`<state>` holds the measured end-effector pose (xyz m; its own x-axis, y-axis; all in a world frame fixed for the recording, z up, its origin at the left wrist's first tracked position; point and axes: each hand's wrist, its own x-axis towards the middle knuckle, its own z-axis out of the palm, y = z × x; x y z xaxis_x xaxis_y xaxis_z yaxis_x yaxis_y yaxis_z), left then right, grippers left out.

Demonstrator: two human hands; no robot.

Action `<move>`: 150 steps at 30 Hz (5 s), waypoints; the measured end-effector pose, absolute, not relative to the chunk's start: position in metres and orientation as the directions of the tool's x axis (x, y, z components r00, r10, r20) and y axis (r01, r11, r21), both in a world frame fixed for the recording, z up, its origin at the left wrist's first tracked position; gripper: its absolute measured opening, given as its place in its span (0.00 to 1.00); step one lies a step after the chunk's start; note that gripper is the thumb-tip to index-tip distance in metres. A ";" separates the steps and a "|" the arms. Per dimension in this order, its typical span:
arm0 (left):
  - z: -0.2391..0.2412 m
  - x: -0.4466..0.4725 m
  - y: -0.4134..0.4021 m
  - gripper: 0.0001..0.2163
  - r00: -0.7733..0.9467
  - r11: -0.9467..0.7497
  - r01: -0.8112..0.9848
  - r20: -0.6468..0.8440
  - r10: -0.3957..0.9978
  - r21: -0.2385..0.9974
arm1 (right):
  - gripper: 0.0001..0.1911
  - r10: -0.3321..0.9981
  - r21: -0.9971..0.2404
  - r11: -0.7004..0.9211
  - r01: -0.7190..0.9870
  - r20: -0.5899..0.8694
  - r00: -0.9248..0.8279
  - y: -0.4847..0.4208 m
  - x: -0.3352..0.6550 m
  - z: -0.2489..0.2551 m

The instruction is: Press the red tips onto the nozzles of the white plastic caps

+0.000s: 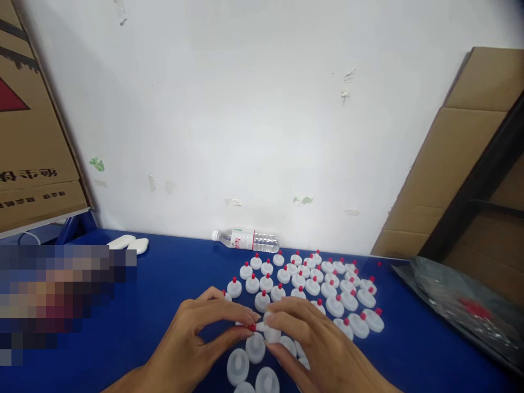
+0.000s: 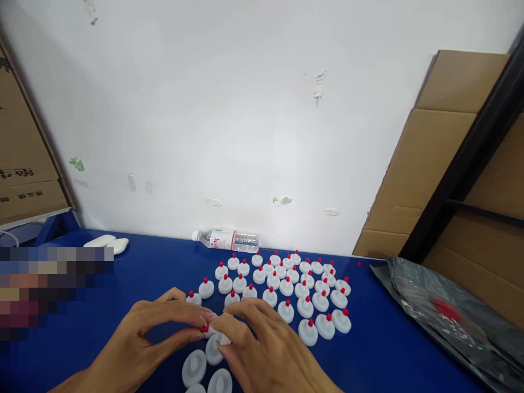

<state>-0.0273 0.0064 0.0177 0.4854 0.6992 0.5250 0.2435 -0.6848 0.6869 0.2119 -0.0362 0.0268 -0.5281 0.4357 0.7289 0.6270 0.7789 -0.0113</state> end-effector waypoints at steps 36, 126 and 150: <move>-0.020 -0.036 -0.008 0.10 0.499 -0.832 0.373 0.667 0.553 0.411 | 0.08 0.387 0.109 0.726 0.679 0.752 -0.534 -0.047 0.209 0.012; 0.015 -0.027 0.011 0.19 0.674 -0.737 0.330 0.399 0.622 0.590 | 0.14 0.312 0.239 0.701 0.672 0.745 -0.590 -0.042 0.198 0.019; 0.034 -0.034 0.029 0.10 0.604 -0.586 0.601 0.171 0.779 0.544 | 0.09 0.595 0.176 0.639 0.749 0.504 -0.626 -0.016 0.246 0.025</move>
<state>-0.0341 0.0289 0.0337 0.6038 0.7786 0.1709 0.6011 -0.5855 0.5439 0.2461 -0.0164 0.0248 -0.6263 0.5950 0.5037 0.7488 0.6389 0.1763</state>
